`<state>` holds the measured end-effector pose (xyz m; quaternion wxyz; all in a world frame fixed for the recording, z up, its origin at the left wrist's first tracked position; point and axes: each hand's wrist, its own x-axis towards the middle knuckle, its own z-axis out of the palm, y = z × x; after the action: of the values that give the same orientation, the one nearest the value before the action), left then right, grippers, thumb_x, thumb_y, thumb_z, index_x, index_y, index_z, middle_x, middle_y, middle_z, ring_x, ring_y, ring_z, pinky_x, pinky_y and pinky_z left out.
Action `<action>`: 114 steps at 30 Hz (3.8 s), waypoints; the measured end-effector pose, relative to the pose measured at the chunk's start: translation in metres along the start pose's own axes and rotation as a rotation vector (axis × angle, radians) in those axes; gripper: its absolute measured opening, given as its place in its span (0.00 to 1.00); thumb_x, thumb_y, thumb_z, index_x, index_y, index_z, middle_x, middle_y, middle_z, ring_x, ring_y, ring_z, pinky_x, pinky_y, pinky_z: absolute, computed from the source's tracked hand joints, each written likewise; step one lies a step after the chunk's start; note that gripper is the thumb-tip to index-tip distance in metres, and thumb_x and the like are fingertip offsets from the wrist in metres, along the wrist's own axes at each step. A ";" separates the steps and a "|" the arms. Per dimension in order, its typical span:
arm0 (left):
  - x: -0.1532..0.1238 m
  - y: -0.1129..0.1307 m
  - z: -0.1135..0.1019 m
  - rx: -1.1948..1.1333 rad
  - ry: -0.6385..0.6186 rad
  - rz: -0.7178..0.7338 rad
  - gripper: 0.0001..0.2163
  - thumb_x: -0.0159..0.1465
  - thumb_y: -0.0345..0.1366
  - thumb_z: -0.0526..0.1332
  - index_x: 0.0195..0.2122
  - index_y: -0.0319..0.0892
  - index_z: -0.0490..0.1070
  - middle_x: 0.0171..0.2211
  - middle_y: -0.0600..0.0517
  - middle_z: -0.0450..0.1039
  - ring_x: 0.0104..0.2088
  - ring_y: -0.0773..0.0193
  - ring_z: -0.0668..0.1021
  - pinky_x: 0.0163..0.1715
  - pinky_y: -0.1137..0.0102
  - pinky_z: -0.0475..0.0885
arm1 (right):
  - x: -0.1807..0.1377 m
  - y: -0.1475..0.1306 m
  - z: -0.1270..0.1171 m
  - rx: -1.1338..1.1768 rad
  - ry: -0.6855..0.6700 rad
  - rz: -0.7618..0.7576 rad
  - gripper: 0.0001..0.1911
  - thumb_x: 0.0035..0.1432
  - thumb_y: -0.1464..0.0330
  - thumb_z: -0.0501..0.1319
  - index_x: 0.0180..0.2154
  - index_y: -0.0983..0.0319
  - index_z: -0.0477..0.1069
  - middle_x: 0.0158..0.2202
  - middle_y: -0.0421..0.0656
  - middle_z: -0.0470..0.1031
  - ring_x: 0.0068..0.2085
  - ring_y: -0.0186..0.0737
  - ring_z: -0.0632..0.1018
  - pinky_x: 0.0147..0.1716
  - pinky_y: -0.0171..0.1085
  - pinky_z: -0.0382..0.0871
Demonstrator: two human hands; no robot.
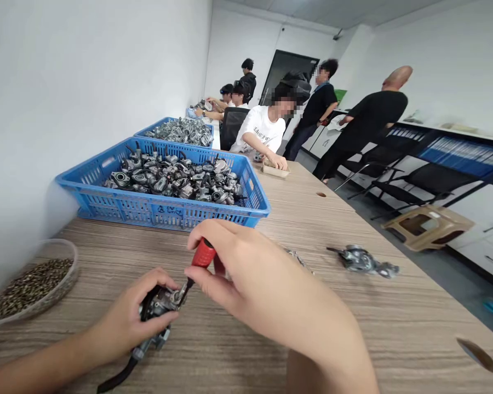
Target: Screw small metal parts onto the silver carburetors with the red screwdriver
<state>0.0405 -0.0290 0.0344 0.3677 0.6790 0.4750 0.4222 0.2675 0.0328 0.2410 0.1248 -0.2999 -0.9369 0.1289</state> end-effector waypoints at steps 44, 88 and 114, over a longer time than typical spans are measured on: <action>-0.003 -0.003 0.000 0.043 -0.019 0.058 0.12 0.66 0.32 0.69 0.49 0.48 0.73 0.45 0.50 0.78 0.46 0.54 0.80 0.48 0.62 0.74 | -0.006 0.007 -0.002 -0.157 -0.058 0.130 0.14 0.78 0.56 0.57 0.41 0.56 0.73 0.27 0.38 0.76 0.29 0.42 0.76 0.30 0.41 0.63; -0.002 -0.001 0.000 0.052 -0.008 0.058 0.12 0.66 0.32 0.70 0.49 0.48 0.74 0.44 0.51 0.79 0.45 0.54 0.81 0.47 0.63 0.74 | -0.018 0.006 -0.008 -0.066 -0.115 0.134 0.08 0.75 0.59 0.62 0.48 0.56 0.71 0.43 0.43 0.82 0.41 0.45 0.82 0.38 0.40 0.71; -0.003 -0.002 0.001 0.042 -0.028 0.067 0.13 0.66 0.30 0.70 0.50 0.48 0.73 0.45 0.52 0.77 0.46 0.55 0.79 0.48 0.63 0.72 | -0.012 0.000 -0.015 0.055 -0.181 0.030 0.05 0.75 0.71 0.56 0.45 0.55 0.69 0.41 0.40 0.79 0.38 0.41 0.78 0.37 0.40 0.69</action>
<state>0.0406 -0.0314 0.0315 0.3456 0.7079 0.4555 0.4147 0.2820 0.0279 0.2529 0.0459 -0.2974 -0.9359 0.1830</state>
